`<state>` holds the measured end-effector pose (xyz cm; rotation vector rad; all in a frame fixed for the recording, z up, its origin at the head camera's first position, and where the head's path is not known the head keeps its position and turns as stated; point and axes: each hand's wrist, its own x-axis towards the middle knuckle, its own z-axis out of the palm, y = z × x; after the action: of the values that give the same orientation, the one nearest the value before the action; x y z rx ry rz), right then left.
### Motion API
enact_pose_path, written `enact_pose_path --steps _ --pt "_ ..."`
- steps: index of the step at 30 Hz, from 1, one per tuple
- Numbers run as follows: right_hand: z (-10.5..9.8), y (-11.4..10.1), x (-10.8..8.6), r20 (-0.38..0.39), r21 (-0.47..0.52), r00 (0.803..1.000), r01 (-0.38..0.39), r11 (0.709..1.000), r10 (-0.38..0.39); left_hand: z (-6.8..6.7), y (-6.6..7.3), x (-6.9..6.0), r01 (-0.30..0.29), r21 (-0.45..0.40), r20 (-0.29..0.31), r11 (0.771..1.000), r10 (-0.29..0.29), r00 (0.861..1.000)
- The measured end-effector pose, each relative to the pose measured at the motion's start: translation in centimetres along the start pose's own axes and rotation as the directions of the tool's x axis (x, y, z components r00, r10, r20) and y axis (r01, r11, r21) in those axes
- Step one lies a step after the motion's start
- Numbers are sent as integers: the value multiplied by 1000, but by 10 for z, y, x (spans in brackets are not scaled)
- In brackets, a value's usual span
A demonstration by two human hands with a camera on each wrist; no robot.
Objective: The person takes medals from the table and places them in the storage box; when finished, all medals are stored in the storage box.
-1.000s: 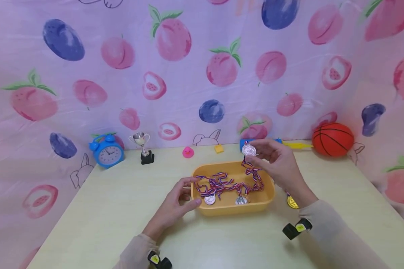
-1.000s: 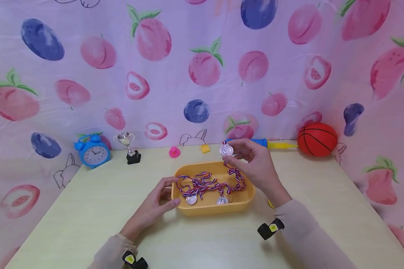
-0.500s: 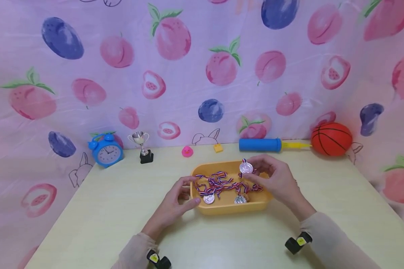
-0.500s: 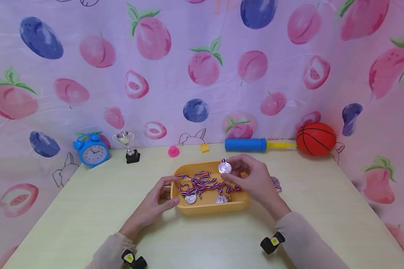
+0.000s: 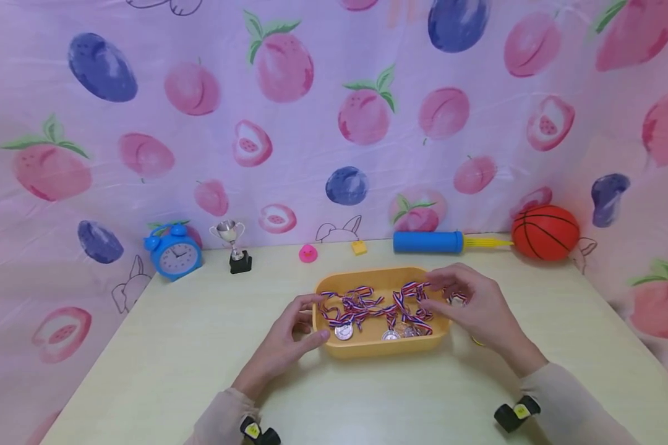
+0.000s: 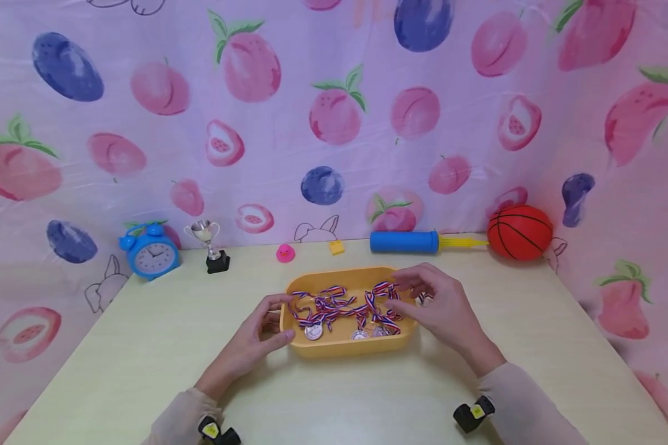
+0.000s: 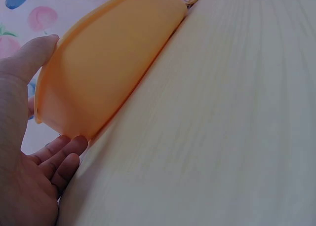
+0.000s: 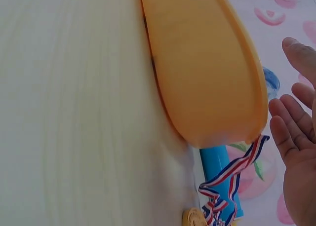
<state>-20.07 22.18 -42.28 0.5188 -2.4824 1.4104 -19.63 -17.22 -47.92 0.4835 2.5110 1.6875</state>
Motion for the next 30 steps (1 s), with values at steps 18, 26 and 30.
enact_pose_path --steps 18,26,30 --pt "-42 15 0 -138 72 989 63 995 -53 0 3 0 -3 3 5 1000 3 1000" --pt "-66 34 -6 -209 48 978 13 999 -3 -1 2 0 -1 4 3 1000 1 1000" --pt "-72 49 -11 -205 48 978 -15 999 24 1 1 0 -3 -2 7 1000 3 1000"
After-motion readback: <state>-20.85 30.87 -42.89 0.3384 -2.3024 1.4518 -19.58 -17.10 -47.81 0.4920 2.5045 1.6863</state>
